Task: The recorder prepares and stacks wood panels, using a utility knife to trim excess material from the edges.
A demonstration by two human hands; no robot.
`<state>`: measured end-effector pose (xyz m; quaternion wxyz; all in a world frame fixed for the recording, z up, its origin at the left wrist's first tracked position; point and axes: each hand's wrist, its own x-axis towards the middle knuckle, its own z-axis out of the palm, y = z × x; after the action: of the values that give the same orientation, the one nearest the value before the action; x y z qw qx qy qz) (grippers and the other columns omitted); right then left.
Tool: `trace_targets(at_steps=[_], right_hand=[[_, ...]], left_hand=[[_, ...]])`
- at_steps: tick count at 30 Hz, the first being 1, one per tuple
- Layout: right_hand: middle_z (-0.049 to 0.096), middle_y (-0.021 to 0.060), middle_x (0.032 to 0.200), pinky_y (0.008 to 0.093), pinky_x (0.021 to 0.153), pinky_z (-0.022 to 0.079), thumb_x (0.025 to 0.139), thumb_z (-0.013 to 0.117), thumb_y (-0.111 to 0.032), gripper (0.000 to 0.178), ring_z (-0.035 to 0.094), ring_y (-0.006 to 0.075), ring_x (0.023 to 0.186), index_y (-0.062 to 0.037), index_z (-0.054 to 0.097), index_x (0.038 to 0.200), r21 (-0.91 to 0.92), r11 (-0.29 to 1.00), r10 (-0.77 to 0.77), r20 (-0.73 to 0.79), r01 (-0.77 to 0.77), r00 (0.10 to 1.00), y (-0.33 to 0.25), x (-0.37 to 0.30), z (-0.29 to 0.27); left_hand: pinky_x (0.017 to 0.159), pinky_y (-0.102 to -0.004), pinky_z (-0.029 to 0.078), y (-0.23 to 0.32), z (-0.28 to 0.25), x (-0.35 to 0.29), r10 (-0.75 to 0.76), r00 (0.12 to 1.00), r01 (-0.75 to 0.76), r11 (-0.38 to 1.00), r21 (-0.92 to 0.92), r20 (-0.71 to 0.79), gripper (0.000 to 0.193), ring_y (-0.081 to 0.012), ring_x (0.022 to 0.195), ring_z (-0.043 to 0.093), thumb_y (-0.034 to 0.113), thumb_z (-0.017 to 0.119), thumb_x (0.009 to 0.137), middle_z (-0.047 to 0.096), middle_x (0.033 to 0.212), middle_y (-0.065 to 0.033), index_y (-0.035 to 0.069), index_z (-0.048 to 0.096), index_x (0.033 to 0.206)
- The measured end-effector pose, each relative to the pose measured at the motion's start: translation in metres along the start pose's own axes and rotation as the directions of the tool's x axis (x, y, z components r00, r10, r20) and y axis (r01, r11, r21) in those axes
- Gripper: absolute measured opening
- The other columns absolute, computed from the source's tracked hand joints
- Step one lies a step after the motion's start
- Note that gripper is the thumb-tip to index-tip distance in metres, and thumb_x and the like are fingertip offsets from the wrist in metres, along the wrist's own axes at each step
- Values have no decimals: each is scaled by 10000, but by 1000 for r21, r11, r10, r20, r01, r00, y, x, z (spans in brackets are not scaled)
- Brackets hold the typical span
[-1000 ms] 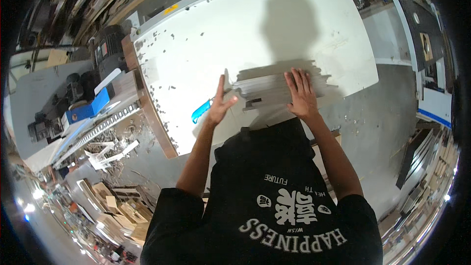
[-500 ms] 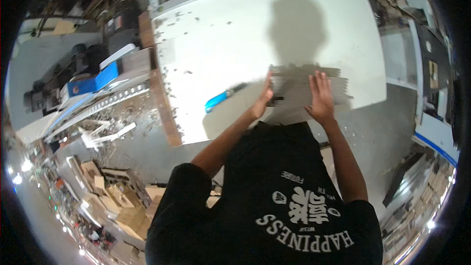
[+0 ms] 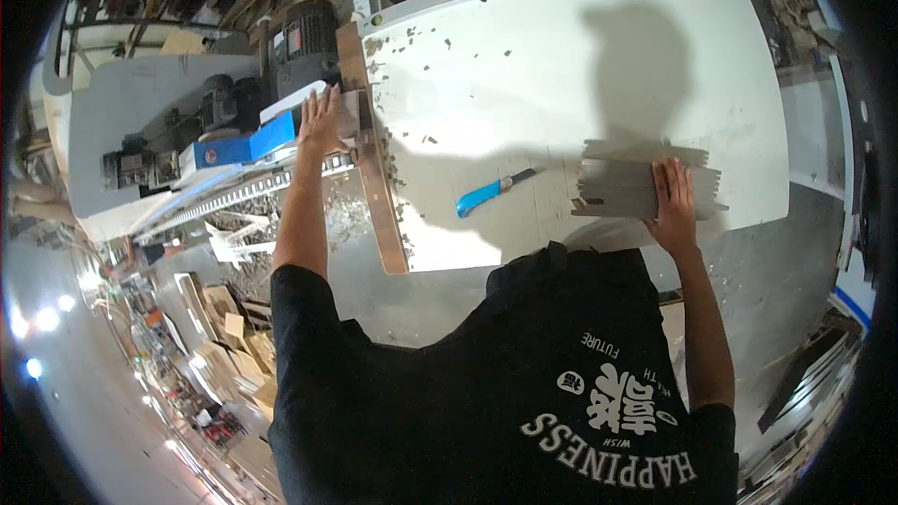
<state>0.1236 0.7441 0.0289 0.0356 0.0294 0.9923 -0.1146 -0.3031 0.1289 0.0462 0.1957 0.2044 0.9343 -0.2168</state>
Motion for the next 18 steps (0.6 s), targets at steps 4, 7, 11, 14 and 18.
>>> trace_targets(at_steps=[4, 7, 11, 14, 18], right_hand=[[326, 174, 1695, 587, 1310, 232, 672, 932, -155, 1140, 277, 405, 1590, -63, 349, 1647, -5, 999, 35, 86, -35, 996, -8, 8, -12], [348, 183, 1681, 584, 1310, 235, 662, 938, -172, 1114, 282, 407, 1586, -51, 392, 1626, 39, 999, 37, 18, -38, 999, 6, -6, -1], [316, 205, 1699, 581, 1317, 213, 667, 946, -222, 1132, 256, 417, 1596, -71, 382, 1637, 79, 997, 7, 33, -10, 999, 0, 1, -7], [214, 168, 1755, 557, 1334, 193, 704, 939, -262, 1183, 206, 392, 1620, -116, 290, 1683, 73, 997, 6, 82, -12, 997, -3, 4, -6], [149, 155, 1776, 538, 1347, 150, 721, 931, -298, 1208, 156, 376, 1636, -128, 240, 1696, 9, 999, 42, 117, -43, 992, 3, -3, -2]], left_hand=[[1325, -600, 151, -19, 19, 30, -13, 999, 16, 996, -84, 40, 1450, -455, 1609, 195, 428, 1025, 532, 269, 1730, -193, 72, 211, 1678], [1299, -617, 207, 53, -33, 64, 72, 996, -80, 972, -221, -45, 1385, -472, 1560, 285, 499, 987, 549, 341, 1660, -264, 24, 281, 1642], [1212, -648, 351, 214, -116, 58, 265, 942, -334, 781, -528, -204, 1319, -478, 1444, 429, 532, 931, 566, 424, 1545, -324, -8, 337, 1612], [1176, -628, 404, 352, -153, 44, 379, 862, -490, 795, -359, -337, 1288, -436, 1410, 468, 508, 911, 607, 473, 1495, -290, 7, 318, 1635], [1132, -602, 423, 506, -202, 8, 495, 807, -572, 790, -219, -321, 1269, -457, 1413, 480, 573, 903, 651, 454, 1551, -294, -14, 328, 1618]])
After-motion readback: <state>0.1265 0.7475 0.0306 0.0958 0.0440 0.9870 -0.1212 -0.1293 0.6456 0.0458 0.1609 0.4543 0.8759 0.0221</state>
